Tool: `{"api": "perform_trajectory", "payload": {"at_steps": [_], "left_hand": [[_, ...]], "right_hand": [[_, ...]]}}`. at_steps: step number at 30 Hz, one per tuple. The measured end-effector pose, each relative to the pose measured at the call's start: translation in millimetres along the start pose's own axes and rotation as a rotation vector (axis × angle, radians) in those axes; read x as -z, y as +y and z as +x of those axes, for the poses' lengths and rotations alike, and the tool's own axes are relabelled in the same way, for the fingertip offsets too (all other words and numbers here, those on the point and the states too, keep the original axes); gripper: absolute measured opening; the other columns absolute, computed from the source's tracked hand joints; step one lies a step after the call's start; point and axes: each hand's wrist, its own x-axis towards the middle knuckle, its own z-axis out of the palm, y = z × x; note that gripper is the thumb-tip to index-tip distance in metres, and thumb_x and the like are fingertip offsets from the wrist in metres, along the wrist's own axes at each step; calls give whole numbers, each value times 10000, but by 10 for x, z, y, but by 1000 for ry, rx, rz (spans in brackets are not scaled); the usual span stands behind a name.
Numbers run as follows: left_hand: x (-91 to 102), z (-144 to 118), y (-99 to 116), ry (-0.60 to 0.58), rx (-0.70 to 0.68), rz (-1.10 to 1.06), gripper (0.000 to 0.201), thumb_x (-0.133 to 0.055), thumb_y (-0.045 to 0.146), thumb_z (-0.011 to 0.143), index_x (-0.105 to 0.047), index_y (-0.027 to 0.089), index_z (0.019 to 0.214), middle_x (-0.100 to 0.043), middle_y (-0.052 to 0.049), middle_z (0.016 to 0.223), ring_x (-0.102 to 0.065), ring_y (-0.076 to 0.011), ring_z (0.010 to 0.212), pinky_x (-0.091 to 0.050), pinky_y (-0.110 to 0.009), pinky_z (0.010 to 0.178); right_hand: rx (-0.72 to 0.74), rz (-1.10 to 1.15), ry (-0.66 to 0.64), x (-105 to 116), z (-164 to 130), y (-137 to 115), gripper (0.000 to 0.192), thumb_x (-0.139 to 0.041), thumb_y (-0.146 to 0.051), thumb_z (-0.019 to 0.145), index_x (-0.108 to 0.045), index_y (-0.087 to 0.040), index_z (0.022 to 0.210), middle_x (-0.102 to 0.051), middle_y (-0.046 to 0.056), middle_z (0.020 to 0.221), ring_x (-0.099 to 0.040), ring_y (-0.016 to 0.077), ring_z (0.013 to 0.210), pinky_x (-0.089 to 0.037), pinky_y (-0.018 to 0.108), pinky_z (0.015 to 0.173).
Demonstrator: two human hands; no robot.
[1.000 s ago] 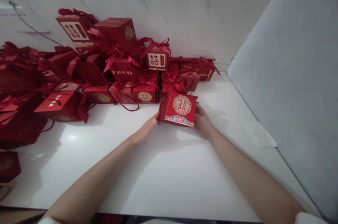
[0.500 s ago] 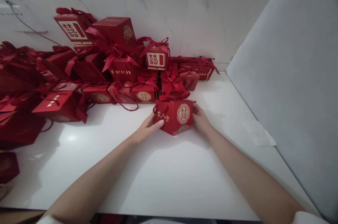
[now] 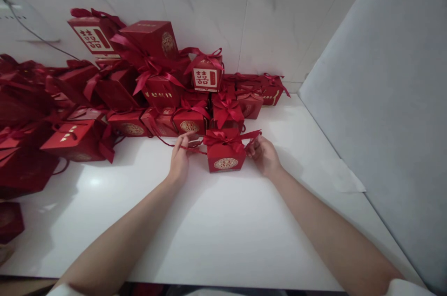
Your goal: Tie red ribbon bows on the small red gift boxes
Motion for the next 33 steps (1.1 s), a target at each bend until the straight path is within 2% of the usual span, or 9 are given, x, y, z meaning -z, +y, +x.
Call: {"api": "perform_trajectory", "payload": {"at_steps": [3,7,10,16,21,24,26,29,33], "left_hand": [[22,34,30,18,57,-55,454,-498,572,898,-660,190,1081,-633,-42,862,-603,-145,691,-479,-269,630],[45,81,68,58,16,-70,378,-625,506,852,-672,189,1054,-549,10,723,-499,-88,557,-398,-209,512],[73,122,116,86,-7,-105,313,-699,457,805,-679,182,953,-552,9,733,-466,-67,536,-358,-184,462],[165,175,386,81,-8,-160,409,-687,529,799,-706,139,922,-496,40,523,-412,-48,408,-282,-171,372],[213,132,742,42,-94,-300,287,-765,293,738,-712,163,989,-749,-65,921,-686,-104,757,-517,-143,606],[303,59,947,-20,-134,-487,273,-597,227,817,-682,180,1072,-706,-81,1177,-685,-94,884,-545,-136,721],[385,2,1063,-98,-131,-661,330,-485,258,838,-650,164,1109,-641,-110,1294,-667,-66,828,-531,-110,672],[475,-65,1194,-136,-104,-805,369,-451,347,854,-612,170,1135,-617,-137,1303,-605,-50,660,-488,-118,545],[502,-74,1284,-104,-98,-806,450,-416,537,873,-600,207,1116,-667,-121,1150,-602,-123,693,-485,-211,539]], "right_hand": [[-9,76,27,2,10,-38,349,-590,-575,856,-587,-236,771,-505,-52,500,-490,117,454,-418,232,477],[-58,108,-3,14,10,-103,446,-525,-615,874,-682,-227,1029,-626,-26,603,-563,128,502,-464,241,512],[-101,172,7,29,16,-114,446,-530,-598,864,-709,-211,997,-653,-10,622,-603,138,553,-510,247,558],[-44,235,83,46,22,-270,142,-610,-336,766,-676,-253,861,-717,-20,701,-648,133,603,-557,244,596],[-80,258,52,-57,-32,-718,150,-561,-305,770,-677,-210,774,-724,10,682,-589,108,486,-517,198,468],[-52,179,34,-133,-78,-981,222,-569,-381,821,-676,-204,740,-710,20,655,-566,110,454,-503,197,420],[-29,150,33,-168,-112,-1107,283,-562,-435,845,-683,-199,747,-719,31,678,-570,110,454,-508,198,413],[-34,111,19,-212,-164,-1216,367,-543,-498,859,-694,-178,763,-730,60,710,-612,119,489,-536,201,440],[-59,99,56,-273,-218,-1263,392,-512,-484,881,-698,-162,755,-727,71,691,-643,132,517,-556,205,462]]}}
